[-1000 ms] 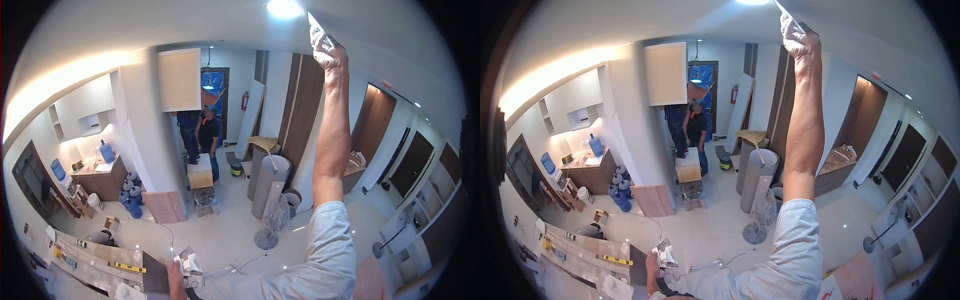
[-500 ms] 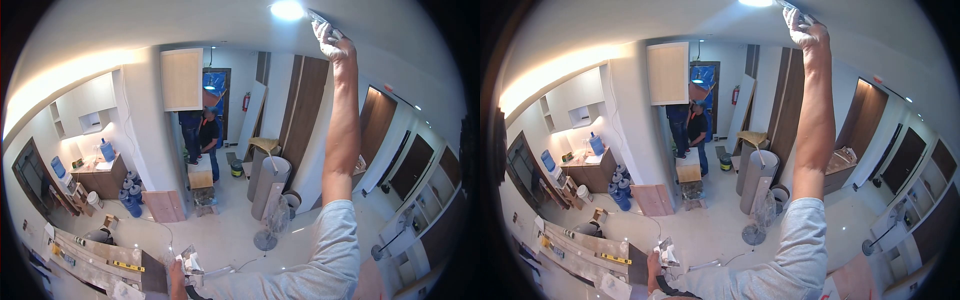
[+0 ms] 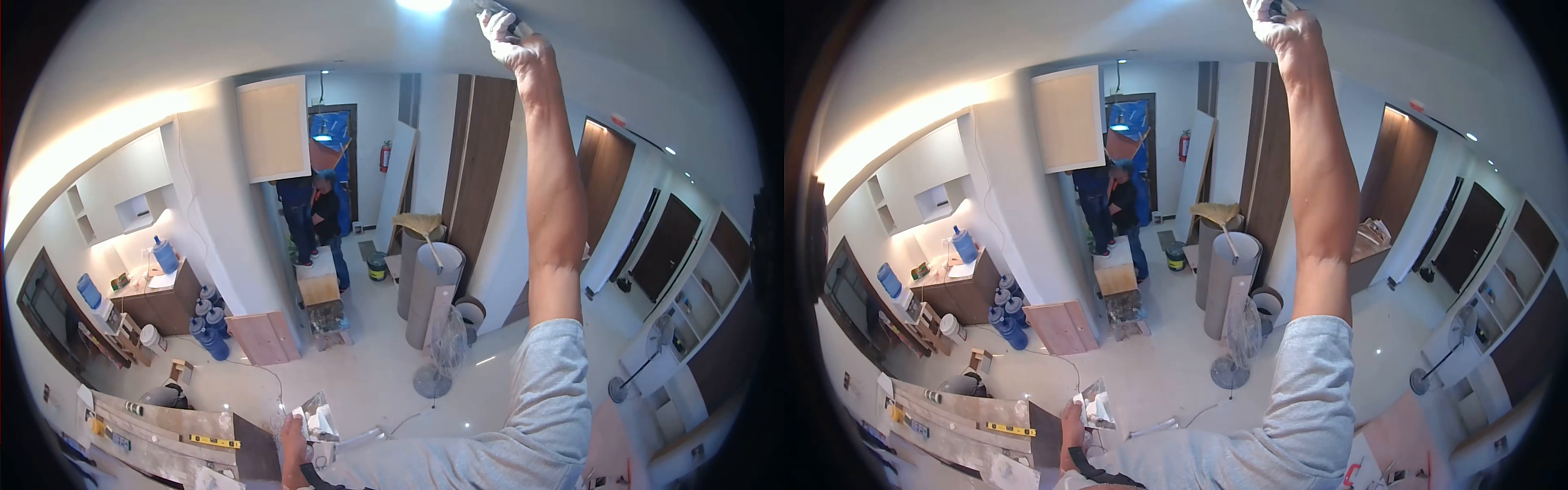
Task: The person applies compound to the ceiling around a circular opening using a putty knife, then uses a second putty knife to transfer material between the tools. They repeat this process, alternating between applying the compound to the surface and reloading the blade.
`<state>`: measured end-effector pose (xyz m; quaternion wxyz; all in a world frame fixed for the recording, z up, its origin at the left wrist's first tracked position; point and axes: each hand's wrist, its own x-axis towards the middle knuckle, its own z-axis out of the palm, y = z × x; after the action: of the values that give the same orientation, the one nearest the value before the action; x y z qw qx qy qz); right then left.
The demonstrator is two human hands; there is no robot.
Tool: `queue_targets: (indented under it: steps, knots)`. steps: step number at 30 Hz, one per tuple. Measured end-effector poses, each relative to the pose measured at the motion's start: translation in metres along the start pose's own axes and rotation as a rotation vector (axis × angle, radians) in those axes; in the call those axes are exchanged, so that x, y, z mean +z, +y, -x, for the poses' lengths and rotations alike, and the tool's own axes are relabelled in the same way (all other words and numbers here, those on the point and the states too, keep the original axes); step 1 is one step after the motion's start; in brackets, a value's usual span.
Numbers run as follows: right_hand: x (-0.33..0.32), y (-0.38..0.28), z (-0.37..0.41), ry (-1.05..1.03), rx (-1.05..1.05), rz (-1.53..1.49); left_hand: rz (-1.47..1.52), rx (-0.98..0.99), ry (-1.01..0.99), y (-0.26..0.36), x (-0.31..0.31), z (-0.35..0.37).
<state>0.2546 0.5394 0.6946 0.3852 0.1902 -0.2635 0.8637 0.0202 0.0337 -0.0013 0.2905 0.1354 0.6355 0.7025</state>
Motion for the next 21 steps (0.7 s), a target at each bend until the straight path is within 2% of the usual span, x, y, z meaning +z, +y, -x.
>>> queue_targets:
  steps: [5,7,10,12,15,16,18,21]
  knots:
    - [-0.011,-0.100,0.015,0.003,0.100,-0.296,0.144,-0.057,-0.023,0.015,0.014,0.007]
    - [-0.016,-0.137,0.028,-0.011,0.073,-0.299,0.149,-0.067,-0.018,0.004,0.005,0.000]
    - [-0.033,-0.167,0.063,-0.086,-0.112,-0.101,0.003,-0.013,-0.005,-0.021,-0.014,-0.014]
    - [-0.060,-0.166,0.069,-0.110,-0.508,0.151,-0.038,-0.035,0.027,-0.021,-0.015,-0.014]
    - [-0.106,-0.128,0.039,0.096,-0.781,0.294,-0.138,-0.037,0.048,0.007,-0.003,0.001]
    - [-0.109,-0.099,0.025,0.149,-0.845,0.437,-0.179,-0.030,0.053,0.015,0.001,0.003]
    - [-0.087,-0.029,0.020,0.227,-0.871,0.500,-0.086,-0.060,0.014,0.002,-0.004,-0.003]
    - [-0.074,0.012,0.001,0.188,-0.830,0.557,-0.106,0.014,0.044,-0.014,-0.009,-0.009]
